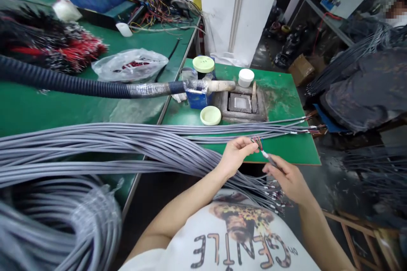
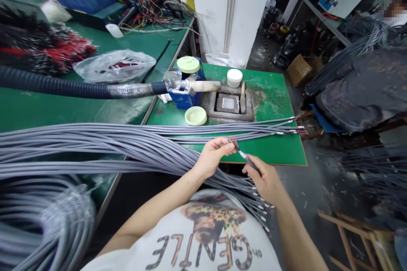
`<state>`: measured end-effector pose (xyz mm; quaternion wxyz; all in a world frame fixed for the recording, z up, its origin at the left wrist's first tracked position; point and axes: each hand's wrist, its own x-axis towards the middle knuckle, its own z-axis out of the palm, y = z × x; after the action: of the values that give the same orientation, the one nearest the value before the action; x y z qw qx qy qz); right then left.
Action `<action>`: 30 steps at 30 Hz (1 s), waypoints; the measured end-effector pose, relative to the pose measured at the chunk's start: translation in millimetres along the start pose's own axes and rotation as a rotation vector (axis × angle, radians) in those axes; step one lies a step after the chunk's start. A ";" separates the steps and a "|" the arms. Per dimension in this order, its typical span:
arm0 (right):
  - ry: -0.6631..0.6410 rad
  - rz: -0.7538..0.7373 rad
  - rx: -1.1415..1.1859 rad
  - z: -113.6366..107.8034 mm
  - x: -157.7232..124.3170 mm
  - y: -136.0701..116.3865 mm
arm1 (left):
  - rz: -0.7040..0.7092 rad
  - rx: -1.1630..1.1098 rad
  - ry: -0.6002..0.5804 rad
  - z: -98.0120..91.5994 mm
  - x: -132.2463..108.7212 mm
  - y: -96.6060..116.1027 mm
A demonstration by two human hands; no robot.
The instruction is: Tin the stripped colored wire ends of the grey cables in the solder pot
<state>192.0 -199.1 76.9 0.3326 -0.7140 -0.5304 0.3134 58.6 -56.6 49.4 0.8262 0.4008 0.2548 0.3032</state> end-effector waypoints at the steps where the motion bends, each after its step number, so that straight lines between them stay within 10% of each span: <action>1: 0.039 -0.016 -0.017 -0.5 4.4 -2.8 | -0.002 -0.002 -0.010 1.1 -0.8 -0.6; 17: 0.304 -0.486 -0.044 16.2 72.9 -34.4 | 0.223 -0.093 0.152 -7.2 -6.9 -2.3; 30: 0.142 -0.409 -0.080 33.8 152.8 -62.6 | 0.324 0.159 0.261 -44.9 -9.3 1.1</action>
<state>167.4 -33.2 93.3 0.3973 -0.6245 -0.6513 0.1671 22.0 -39.9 27.3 0.6924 0.4576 0.3151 0.4603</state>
